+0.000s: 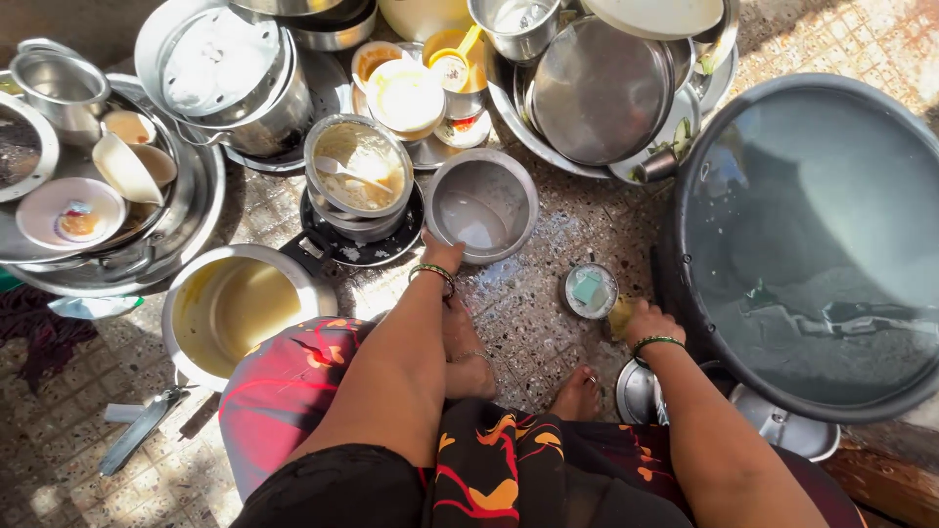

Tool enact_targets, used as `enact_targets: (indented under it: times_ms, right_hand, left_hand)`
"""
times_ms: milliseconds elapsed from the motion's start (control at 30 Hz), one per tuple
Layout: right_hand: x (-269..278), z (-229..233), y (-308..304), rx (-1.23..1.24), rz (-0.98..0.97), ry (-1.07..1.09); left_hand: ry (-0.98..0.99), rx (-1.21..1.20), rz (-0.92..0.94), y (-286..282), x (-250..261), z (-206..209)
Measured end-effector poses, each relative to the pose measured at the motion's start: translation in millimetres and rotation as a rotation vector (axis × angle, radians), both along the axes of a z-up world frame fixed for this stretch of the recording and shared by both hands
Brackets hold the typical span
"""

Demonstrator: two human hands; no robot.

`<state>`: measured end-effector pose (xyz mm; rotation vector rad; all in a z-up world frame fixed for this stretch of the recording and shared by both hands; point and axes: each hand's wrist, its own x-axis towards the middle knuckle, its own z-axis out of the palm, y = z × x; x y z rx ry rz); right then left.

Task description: Washing a metal pressure cooker pot using a sponge and dish soap.

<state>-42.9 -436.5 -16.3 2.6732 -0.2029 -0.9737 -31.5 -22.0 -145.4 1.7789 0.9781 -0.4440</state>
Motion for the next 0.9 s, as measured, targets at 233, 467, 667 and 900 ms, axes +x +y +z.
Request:
enact_targets:
  times_ms: [233, 467, 667, 900]
  right_hand:
    - [-3, -8, 64, 0.378, 0.433, -0.228]
    - [2, -62, 38, 0.747, 0.169, -0.413]
    - [14, -63, 38, 0.62, 0.02, -0.322]
    - [10, -66, 36, 0.598, 0.009, -0.262]
  left_hand:
    - [-0.454, 0.013, 0.062, -2, 12, 28]
    - [-0.015, 0.278, -0.398, 6, 0, 218]
    - [-0.135, 0.282, -0.422, 50, 30, 216]
    - [-0.643, -0.018, -0.264, 17, 29, 203]
